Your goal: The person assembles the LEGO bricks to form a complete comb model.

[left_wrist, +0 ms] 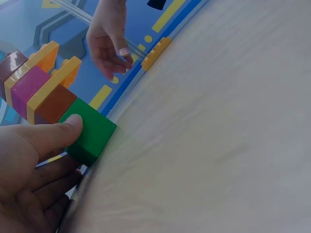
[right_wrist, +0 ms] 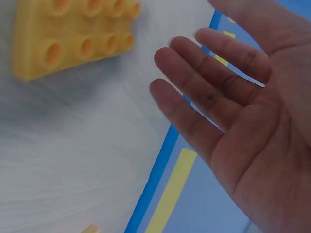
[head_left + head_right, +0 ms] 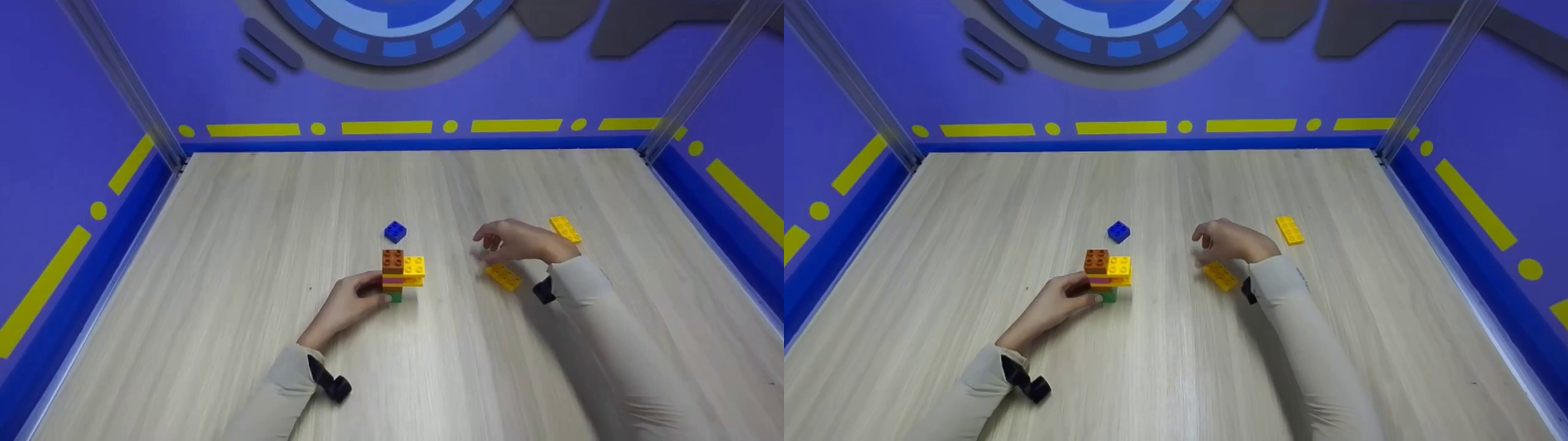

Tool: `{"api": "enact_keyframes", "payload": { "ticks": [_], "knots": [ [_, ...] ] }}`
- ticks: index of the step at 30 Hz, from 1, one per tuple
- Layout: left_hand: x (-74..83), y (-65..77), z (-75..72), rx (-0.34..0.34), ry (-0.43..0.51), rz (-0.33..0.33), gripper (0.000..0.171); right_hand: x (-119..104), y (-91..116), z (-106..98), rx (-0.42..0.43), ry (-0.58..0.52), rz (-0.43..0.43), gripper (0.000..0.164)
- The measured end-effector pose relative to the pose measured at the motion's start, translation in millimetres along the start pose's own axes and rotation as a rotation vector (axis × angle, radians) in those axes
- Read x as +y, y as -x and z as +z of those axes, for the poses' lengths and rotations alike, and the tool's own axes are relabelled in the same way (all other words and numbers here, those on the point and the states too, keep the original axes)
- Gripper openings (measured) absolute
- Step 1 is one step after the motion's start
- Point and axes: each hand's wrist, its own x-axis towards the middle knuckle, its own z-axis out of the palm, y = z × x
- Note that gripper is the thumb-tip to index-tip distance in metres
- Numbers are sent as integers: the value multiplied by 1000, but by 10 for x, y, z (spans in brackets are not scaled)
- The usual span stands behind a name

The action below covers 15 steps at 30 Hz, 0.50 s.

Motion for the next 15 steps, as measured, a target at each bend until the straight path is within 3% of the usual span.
{"api": "enact_keyframes", "payload": {
  "ticks": [8,15],
  "knots": [
    [-4,-2,-3,-4,-2,0,48,82,51,68,-53,-10,132,58],
    [-15,-7,1,0,-7,4,48,115,69,116,-79,-30,179,60]
  ]
}}
